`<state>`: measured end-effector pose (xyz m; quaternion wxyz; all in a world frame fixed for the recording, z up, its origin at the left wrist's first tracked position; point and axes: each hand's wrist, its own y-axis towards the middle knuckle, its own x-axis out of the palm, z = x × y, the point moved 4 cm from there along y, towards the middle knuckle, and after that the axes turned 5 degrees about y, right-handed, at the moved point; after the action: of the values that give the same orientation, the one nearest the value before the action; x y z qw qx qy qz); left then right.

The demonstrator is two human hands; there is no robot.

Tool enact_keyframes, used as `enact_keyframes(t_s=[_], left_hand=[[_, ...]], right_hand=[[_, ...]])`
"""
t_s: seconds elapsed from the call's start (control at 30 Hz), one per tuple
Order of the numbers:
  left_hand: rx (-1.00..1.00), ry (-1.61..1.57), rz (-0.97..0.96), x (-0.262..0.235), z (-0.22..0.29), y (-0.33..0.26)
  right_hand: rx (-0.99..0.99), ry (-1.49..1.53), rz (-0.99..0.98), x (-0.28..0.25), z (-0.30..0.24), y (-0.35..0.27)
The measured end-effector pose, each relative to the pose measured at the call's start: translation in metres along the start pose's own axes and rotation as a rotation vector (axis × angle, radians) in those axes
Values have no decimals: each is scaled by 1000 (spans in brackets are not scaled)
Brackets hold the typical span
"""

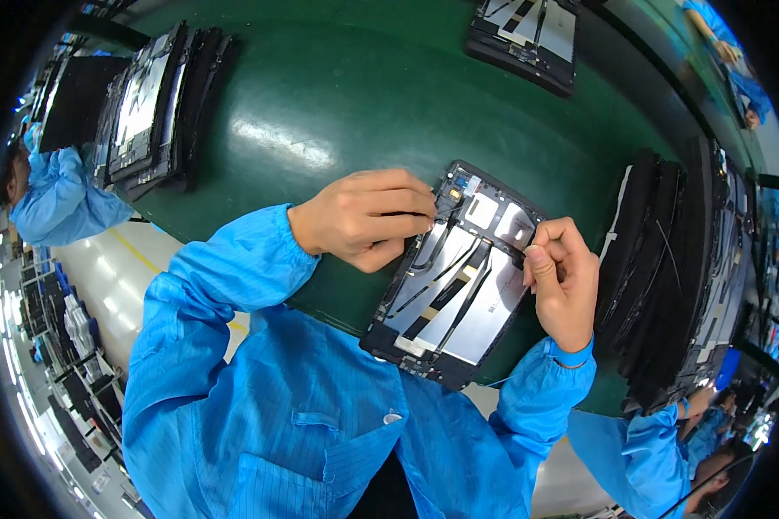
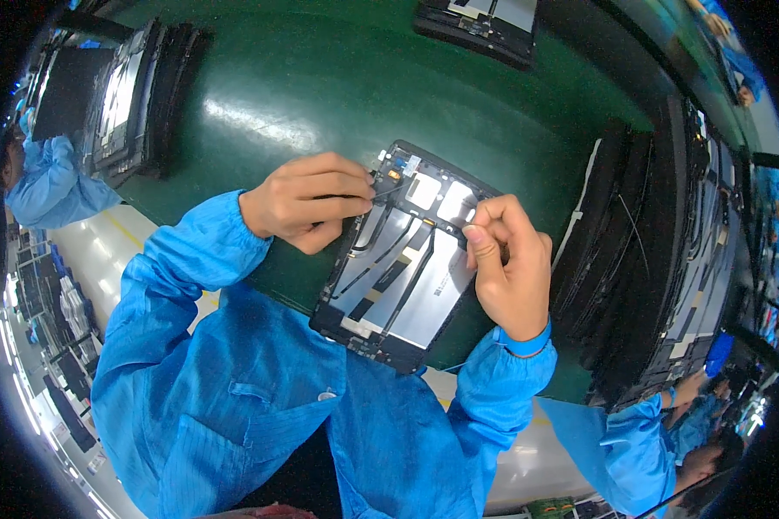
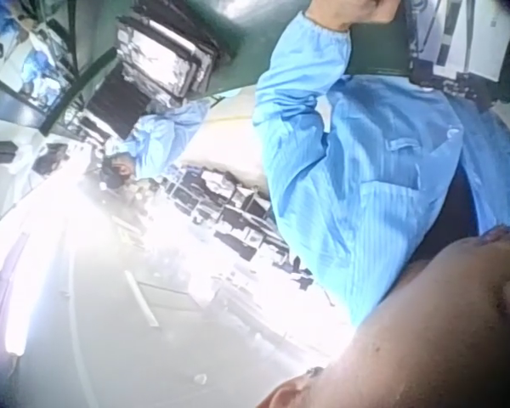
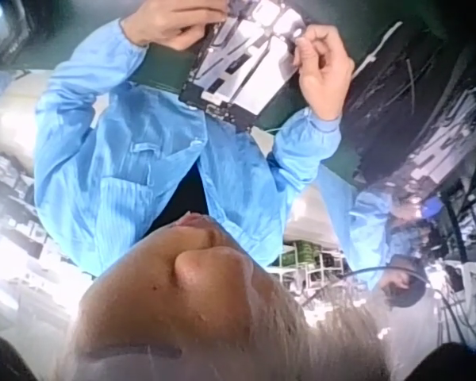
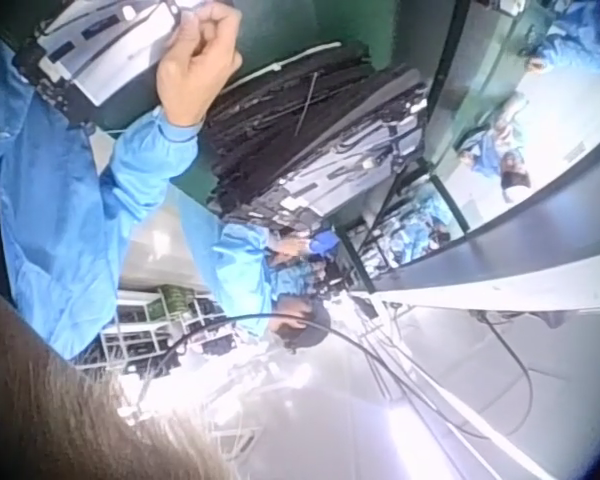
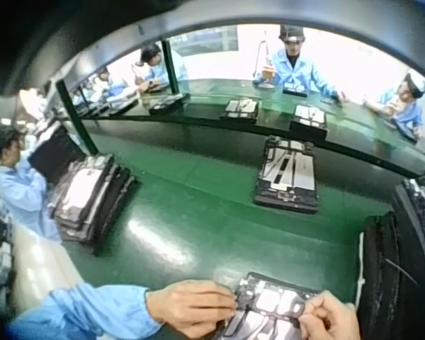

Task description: The person assembles tablet devices by connecting ribbon cables and securing internal components onto the chassis by hand, then placing each tablet onto the upper conveyor rack and picking up the next unit.

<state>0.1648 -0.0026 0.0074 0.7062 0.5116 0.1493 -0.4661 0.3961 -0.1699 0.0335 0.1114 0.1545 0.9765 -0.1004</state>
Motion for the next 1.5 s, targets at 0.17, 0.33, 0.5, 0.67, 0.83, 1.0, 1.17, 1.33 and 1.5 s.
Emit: enact_keyframes(t_s=[0.17, 0.33, 0.5, 0.67, 0.83, 1.0, 1.17, 1.33, 1.5], left_hand=[[95, 39, -11, 0, -3, 3], [174, 77, -34, -1, -5, 6], [269, 52, -63, -5, -15, 7], [297, 24, -67, -8, -17, 8], [293, 18, -68, -7, -19, 4], [305, 29, -77, -8, -18, 3], [293, 23, -88, -9, -19, 1], [265, -74, -70, -9, -22, 5], [240, -78, -59, -8, -23, 6]], right_hand=[[-8, -88, -18, 0, -6, 0], [-30, -111, -30, 2, -9, -1], [-24, -131, -49, 2, -10, -1], [-43, -150, -49, 1, -9, -1], [-45, -129, -37, 0, -8, -1], [-41, -130, -25, 0, -8, -2], [-24, -121, -45, -1, -7, 0], [-29, -115, -47, -3, -9, -2], [-30, -82, -43, -4, -5, 0]])
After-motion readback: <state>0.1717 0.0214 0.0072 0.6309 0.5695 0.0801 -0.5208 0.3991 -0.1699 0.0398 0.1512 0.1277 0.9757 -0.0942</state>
